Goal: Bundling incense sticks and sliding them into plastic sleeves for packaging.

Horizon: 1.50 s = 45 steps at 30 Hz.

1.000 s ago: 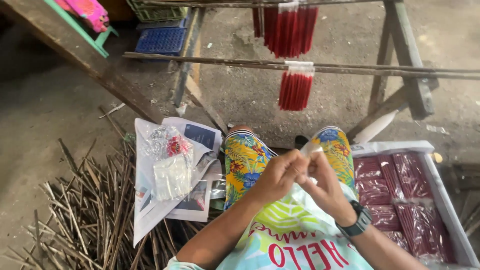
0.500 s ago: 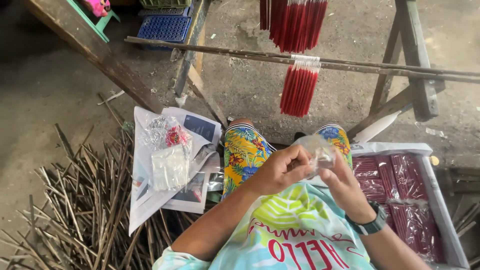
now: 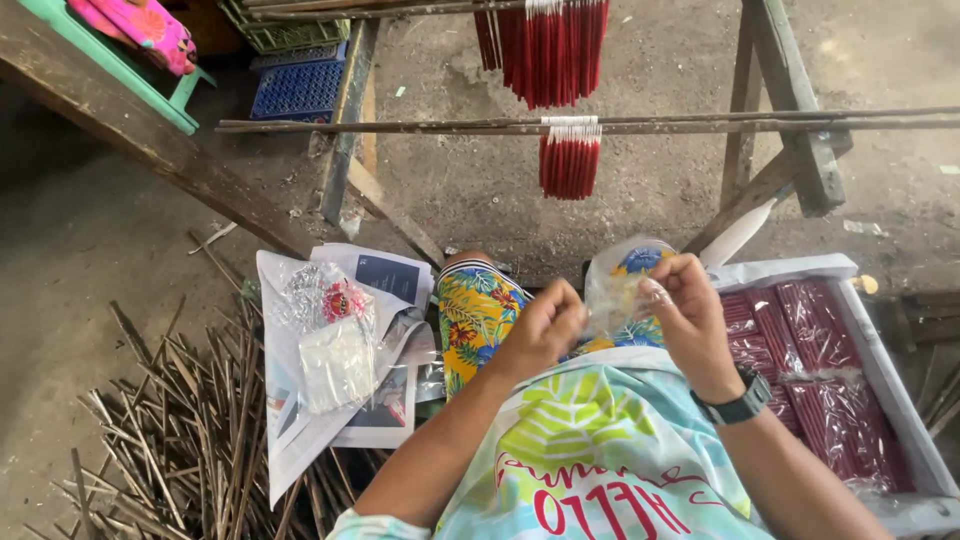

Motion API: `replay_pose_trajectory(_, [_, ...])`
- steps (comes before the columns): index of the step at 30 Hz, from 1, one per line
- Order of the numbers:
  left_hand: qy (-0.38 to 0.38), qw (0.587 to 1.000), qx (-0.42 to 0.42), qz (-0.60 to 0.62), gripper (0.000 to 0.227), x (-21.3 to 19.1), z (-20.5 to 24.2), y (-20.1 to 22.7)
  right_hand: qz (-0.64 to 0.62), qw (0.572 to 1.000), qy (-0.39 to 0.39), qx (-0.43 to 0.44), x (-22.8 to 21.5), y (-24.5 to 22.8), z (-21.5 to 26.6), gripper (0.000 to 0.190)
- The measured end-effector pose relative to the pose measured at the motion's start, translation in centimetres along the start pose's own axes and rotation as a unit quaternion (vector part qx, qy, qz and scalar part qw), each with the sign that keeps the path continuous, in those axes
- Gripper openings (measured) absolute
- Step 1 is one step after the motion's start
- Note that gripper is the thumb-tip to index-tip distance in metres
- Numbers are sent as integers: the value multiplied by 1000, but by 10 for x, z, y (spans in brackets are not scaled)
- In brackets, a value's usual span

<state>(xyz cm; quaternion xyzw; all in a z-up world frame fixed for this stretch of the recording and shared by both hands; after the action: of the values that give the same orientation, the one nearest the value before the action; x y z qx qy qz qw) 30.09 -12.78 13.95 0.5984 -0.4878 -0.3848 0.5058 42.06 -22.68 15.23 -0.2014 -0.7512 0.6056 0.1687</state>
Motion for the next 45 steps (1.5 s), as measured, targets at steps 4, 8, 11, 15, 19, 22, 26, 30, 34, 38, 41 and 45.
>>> replay_pose_trajectory(4, [74, 997, 7, -3, 12, -47, -33, -12, 257, 966, 1, 41, -8, 24, 3, 17])
replay_pose_trajectory(8, [192, 971, 17, -143, 18, -109, -68, -9, 210, 974, -27, 87, -3, 85, 17, 6])
replay_pose_trajectory(11, [227, 951, 11, -207, 24, -132, -100, -19, 216, 972, -53, 74, 8, 117, 26, 8])
replay_pose_trajectory(15, [283, 949, -21, -137, 28, -141, -131, -28, 227, 965, -88, 99, 18, 114, 22, 13])
replay_pose_trajectory(19, [220, 973, 20, -73, 38, -138, -156, -39, 183, 973, -89, 112, 17, 108, 17, 19])
replay_pose_trajectory(22, [205, 973, 61, -85, 31, -138, -160, -37, 228, 956, -88, 162, 13, 118, 18, 21])
replay_pose_trajectory(26, [176, 981, 40, -69, 30, -131, -166, -32, 216, 955, -91, 184, 17, 115, 15, 19])
replay_pose_trajectory(30, [205, 973, 62, -86, 27, -135, -160, -35, 241, 956, -89, 142, 19, 112, 15, 19])
replay_pose_trajectory(34, [217, 975, 42, -15, 25, -133, -150, -37, 258, 946, -96, 169, 21, 115, 18, 10])
replay_pose_trajectory(38, [318, 943, 37, 89, 37, -156, -138, -42, 277, 942, -94, 164, 20, 122, 20, 19])
replay_pose_trajectory(41, [286, 945, 70, 142, 33, -156, -131, -32, 275, 945, -93, 154, 18, 125, 19, 19])
replay_pose_trajectory(45, [113, 989, 83, 48, 32, -141, -136, -8, 291, 938, -96, 162, 18, 125, 19, 18])
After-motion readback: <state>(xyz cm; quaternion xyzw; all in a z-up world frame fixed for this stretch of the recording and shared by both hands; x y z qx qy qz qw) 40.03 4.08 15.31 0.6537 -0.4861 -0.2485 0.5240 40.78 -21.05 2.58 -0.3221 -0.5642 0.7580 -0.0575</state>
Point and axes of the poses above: each hand's wrist, its own z-axis away from the middle knuckle, its own x-axis out of the palm, y = z × x, the point moved 8 cm from there along -z, towards the middle knuckle, and after that the axes turned 13 degrees about -y, right-handed, at the moved point
